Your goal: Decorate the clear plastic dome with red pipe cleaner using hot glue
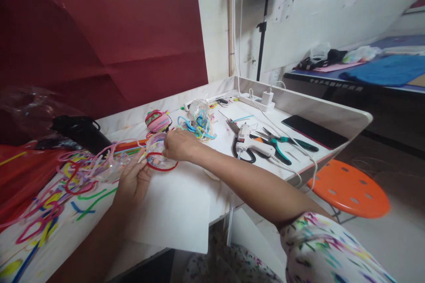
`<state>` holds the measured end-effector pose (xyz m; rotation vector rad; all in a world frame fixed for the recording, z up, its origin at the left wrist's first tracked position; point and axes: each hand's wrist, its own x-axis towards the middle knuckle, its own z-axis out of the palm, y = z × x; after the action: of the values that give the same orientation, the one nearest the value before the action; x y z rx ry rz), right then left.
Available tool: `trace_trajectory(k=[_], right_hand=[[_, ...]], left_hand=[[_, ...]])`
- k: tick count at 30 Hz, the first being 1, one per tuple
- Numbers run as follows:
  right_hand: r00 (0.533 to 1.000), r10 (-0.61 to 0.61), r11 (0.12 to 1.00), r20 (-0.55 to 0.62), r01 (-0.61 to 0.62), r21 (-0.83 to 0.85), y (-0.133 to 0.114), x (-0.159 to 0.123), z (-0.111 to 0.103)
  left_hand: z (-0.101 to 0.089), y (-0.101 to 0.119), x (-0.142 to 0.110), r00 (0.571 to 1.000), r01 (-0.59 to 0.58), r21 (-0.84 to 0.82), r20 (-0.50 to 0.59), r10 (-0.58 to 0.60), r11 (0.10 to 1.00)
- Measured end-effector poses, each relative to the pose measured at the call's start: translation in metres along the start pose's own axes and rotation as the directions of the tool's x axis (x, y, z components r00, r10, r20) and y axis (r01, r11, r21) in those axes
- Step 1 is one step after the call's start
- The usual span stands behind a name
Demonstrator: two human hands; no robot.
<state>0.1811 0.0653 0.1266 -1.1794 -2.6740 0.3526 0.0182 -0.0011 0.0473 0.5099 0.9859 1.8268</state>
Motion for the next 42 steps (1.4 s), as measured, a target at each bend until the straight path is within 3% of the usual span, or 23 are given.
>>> trace_trajectory(k=[13, 17, 24, 30, 42], right_hand=[[0.999, -0.015, 1.0, -0.051, 0.015, -0.004, -0.002, -0.001, 0.011], [0.999, -0.036, 0.996, -0.028, 0.038, 0.081, 0.003, 0.005, 0.01], [0.984, -0.174, 0.948, 0.024, 0.161, 0.274, 0.02, 0.012, 0.004], [0.973, -0.209, 0.879, -0.094, 0.229, 0.418, 0.031, 0.011, 0.017], [0.924, -0.225, 0.901, -0.308, 0.317, 0.294, 0.033, 0.005, 0.034]], left_hand=[[0.0, -0.001, 0.002, 0.999, 0.002, -0.01, -0.053, -0.003, 1.0], [0.002, 0.0, 0.003, 0.994, 0.021, -0.026, -0.106, -0.024, 0.999], [0.006, 0.003, 0.004, 0.988, 0.045, -0.035, -0.146, -0.05, 0.998], [0.005, 0.004, 0.008, 0.983, 0.06, -0.062, -0.17, -0.07, 0.996], [0.009, 0.006, 0.005, 0.977, 0.056, -0.092, -0.202, -0.074, 0.994]])
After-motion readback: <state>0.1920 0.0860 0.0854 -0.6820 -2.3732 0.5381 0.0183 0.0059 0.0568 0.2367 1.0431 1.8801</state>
